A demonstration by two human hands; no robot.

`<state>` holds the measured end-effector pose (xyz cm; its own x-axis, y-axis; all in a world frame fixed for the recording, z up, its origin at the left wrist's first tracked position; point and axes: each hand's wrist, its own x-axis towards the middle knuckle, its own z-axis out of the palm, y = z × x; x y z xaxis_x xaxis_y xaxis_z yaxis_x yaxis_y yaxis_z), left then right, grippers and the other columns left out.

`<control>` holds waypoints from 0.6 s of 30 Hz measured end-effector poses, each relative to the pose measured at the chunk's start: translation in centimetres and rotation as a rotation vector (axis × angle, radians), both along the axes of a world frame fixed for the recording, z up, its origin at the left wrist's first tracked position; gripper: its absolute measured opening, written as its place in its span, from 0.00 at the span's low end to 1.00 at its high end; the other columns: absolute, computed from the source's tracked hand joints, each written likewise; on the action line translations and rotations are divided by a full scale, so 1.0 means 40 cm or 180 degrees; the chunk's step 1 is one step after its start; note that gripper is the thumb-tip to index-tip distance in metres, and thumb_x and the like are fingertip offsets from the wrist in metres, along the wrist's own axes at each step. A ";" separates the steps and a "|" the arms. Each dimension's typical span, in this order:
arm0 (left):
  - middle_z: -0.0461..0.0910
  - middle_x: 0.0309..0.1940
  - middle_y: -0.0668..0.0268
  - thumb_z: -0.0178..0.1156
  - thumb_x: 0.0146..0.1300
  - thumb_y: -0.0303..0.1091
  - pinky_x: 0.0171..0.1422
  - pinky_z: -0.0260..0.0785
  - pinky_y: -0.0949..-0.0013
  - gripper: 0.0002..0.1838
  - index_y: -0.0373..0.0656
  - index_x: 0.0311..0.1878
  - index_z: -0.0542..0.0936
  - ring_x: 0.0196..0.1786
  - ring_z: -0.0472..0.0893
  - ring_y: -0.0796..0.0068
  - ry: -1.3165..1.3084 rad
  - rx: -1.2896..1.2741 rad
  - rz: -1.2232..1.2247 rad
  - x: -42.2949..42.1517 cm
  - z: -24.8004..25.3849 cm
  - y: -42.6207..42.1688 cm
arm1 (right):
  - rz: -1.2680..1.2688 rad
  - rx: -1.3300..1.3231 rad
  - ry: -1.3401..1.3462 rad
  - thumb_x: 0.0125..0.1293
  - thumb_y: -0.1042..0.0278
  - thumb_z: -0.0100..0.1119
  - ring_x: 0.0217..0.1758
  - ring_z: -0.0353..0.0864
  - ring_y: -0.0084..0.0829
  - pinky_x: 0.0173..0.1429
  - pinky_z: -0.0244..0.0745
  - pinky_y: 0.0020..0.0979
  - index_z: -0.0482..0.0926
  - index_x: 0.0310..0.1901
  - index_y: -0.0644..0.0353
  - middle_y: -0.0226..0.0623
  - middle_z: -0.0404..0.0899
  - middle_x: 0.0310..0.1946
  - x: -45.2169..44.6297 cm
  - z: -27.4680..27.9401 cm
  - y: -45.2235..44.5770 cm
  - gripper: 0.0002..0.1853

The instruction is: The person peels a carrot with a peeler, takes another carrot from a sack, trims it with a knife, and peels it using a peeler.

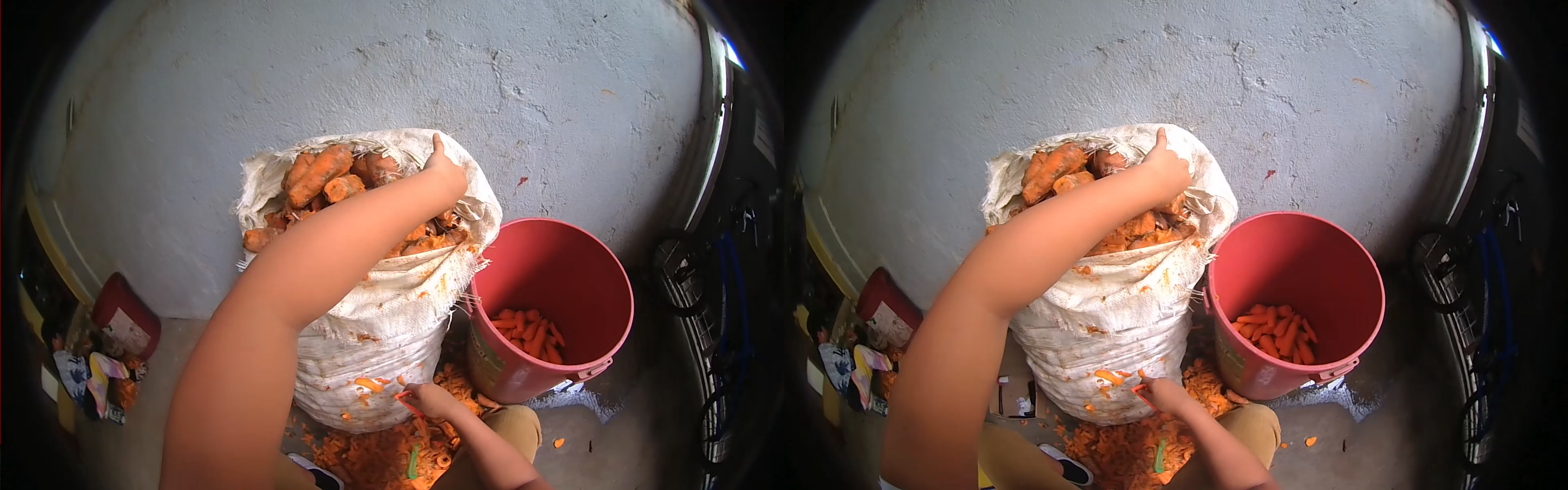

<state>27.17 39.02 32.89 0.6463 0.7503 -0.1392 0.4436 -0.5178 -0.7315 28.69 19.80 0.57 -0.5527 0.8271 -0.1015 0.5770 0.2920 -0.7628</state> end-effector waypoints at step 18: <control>0.62 0.58 0.63 0.44 0.57 0.58 0.65 0.31 0.39 0.26 0.53 0.52 0.72 0.63 0.57 0.63 -0.1986 0.0071 -0.0259 -0.293 0.123 -0.051 | 0.0058 -0.0347 -0.0068 0.59 0.57 0.48 0.28 0.76 0.44 0.33 0.69 0.37 0.75 0.40 0.59 0.46 0.76 0.22 -0.026 0.009 0.006 0.15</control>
<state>15.43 36.98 37.81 0.6559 0.6937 0.2977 0.7502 -0.5556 -0.3584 27.66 20.06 0.91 -0.5644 0.8003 -0.2023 0.5887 0.2185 -0.7782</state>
